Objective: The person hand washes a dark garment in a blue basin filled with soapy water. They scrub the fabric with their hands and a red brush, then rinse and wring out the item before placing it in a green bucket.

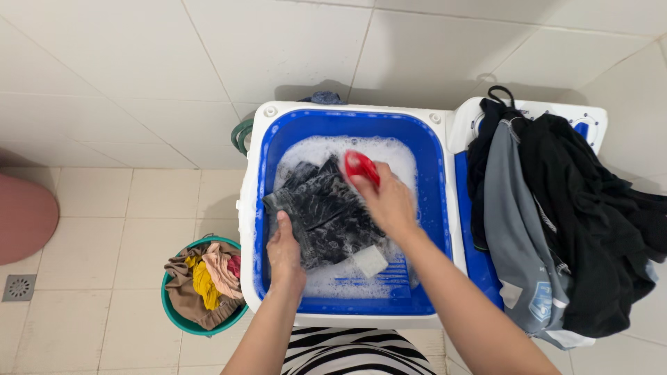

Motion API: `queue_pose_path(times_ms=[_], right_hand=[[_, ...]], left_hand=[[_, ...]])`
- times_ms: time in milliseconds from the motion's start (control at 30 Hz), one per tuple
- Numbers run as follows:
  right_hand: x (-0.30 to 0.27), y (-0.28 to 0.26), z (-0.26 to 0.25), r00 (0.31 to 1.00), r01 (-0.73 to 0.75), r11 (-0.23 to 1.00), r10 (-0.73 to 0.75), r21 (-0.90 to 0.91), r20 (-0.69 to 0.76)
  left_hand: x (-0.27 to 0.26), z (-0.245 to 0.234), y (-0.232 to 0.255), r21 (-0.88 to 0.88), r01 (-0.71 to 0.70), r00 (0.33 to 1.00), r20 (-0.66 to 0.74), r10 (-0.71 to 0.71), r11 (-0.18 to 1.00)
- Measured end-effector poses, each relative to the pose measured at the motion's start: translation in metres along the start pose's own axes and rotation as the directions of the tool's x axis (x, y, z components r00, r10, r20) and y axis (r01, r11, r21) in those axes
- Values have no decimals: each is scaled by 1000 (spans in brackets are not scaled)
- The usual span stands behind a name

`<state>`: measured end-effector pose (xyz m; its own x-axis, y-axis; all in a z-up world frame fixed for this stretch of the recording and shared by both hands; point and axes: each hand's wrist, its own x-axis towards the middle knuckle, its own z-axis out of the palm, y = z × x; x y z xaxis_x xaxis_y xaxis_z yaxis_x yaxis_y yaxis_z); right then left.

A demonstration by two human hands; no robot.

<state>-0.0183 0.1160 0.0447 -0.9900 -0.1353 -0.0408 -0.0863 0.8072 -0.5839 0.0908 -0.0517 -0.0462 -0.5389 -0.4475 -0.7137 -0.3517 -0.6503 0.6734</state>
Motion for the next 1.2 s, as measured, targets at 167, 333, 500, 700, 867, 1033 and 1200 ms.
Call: queue_pose_path(times_ms=[167,333,500,700,867,1033,1200], right_hand=[[-42,-39,33,897,411,883,-436,226,74],[24,10,10,937,315,889,-235,-334,258],[17,-15,8,947,255,949,-206,-184,246],[-25,-33,31,825,472,863,-504,179,254],[39,1,-4,932,342,872,-267,-351,244],[-22,-38,26,874,364,894,-425,262,236],[-3,-8,27,906,290,947,-227,-136,357]], left_hand=[[-3,3,20,-198,185,983,52,-178,963],[-9,2,19,-241,264,962,135,-237,934],[-1,1,8,-54,199,979,-30,-201,978],[7,-6,5,-93,186,979,98,-177,978],[4,3,13,-215,326,936,210,-282,921],[3,10,24,-63,333,941,89,-327,941],[-6,7,26,-250,400,897,306,-320,882]])
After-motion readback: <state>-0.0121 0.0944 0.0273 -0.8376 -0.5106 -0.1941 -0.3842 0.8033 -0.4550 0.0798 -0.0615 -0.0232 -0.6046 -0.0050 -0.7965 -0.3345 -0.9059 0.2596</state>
